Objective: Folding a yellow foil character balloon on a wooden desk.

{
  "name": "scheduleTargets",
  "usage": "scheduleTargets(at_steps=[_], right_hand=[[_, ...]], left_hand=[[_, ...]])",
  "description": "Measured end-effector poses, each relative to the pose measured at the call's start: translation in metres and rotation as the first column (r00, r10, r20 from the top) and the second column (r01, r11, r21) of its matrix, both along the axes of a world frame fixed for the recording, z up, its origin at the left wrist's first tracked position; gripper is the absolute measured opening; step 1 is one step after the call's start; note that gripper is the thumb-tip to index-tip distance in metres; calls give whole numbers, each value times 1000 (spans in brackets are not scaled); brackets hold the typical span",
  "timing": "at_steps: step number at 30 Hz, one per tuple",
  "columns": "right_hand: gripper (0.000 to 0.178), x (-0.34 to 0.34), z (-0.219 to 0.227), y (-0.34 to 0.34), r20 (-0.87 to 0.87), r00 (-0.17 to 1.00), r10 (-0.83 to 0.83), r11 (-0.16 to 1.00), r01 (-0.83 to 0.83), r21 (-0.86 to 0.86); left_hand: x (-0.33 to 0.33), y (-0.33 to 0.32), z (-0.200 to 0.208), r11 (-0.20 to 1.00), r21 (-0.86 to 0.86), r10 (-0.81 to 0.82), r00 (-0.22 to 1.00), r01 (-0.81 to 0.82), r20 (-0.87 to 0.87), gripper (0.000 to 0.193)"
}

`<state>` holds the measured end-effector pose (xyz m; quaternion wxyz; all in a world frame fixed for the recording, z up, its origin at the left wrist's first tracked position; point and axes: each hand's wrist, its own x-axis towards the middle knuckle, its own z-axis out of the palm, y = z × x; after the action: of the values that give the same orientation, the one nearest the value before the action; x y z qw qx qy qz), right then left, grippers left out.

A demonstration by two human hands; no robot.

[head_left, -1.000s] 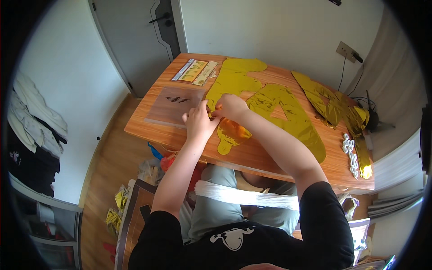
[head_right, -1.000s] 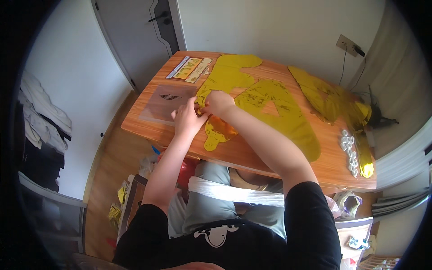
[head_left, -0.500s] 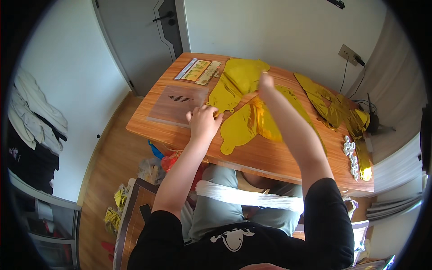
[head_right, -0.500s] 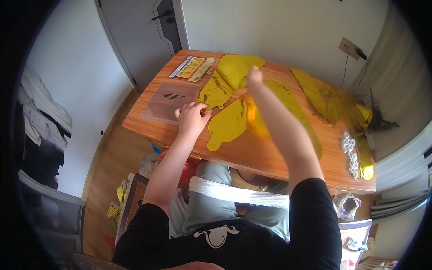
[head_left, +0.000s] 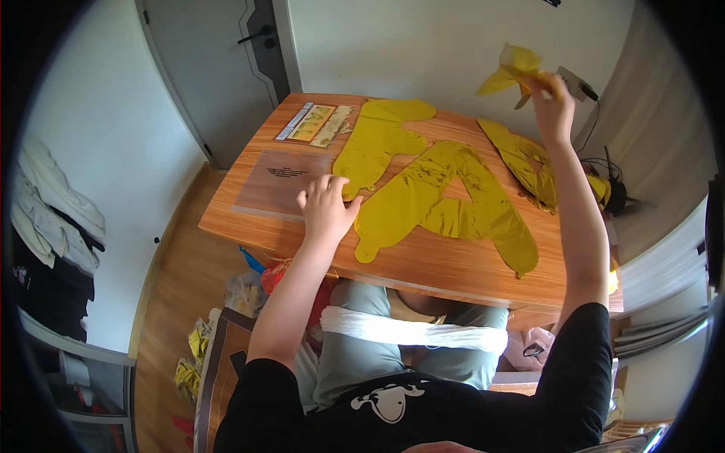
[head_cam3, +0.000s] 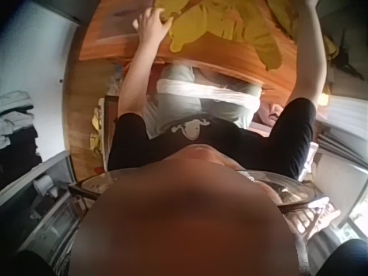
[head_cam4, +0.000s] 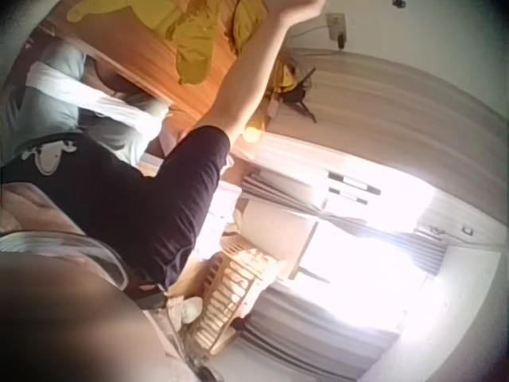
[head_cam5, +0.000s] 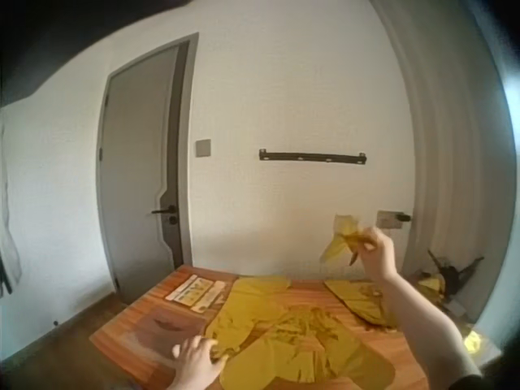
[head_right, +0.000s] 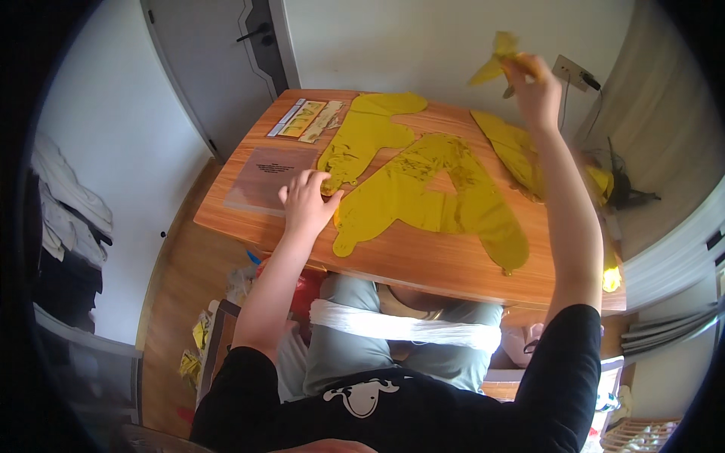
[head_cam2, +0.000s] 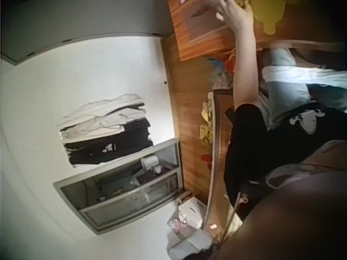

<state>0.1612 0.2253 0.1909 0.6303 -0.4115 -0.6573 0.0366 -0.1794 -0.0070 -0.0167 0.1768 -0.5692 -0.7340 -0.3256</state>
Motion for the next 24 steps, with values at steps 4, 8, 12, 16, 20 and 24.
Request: scheduleTargets(at_steps=[4,8,12,16,20,24], right_hand=[[22,42,-34,-28,759,643,105,865,-435,248],[12,49,-81,-78,826,462,322,759,-648,67],[18,52,-131,-135,826,418,379,801,-595,-67],[24,64,-159,-173,742,338,579,756,-563,-333],[26,70,-167,-191,690,289,664,686,-603,-408],[44,75,-151,-211,592,182,785,549,-646,-530]], left_hand=[[5,-1,4,881,-164,-446,895,444,27,54],[5,-4,10,764,-300,-573,814,572,94,47],[6,-6,13,761,-297,-576,811,577,101,46],[9,-9,18,755,-290,-584,804,588,110,45],[9,-9,19,757,-285,-588,803,588,94,43],[8,-10,18,765,-285,-583,809,578,77,43]])
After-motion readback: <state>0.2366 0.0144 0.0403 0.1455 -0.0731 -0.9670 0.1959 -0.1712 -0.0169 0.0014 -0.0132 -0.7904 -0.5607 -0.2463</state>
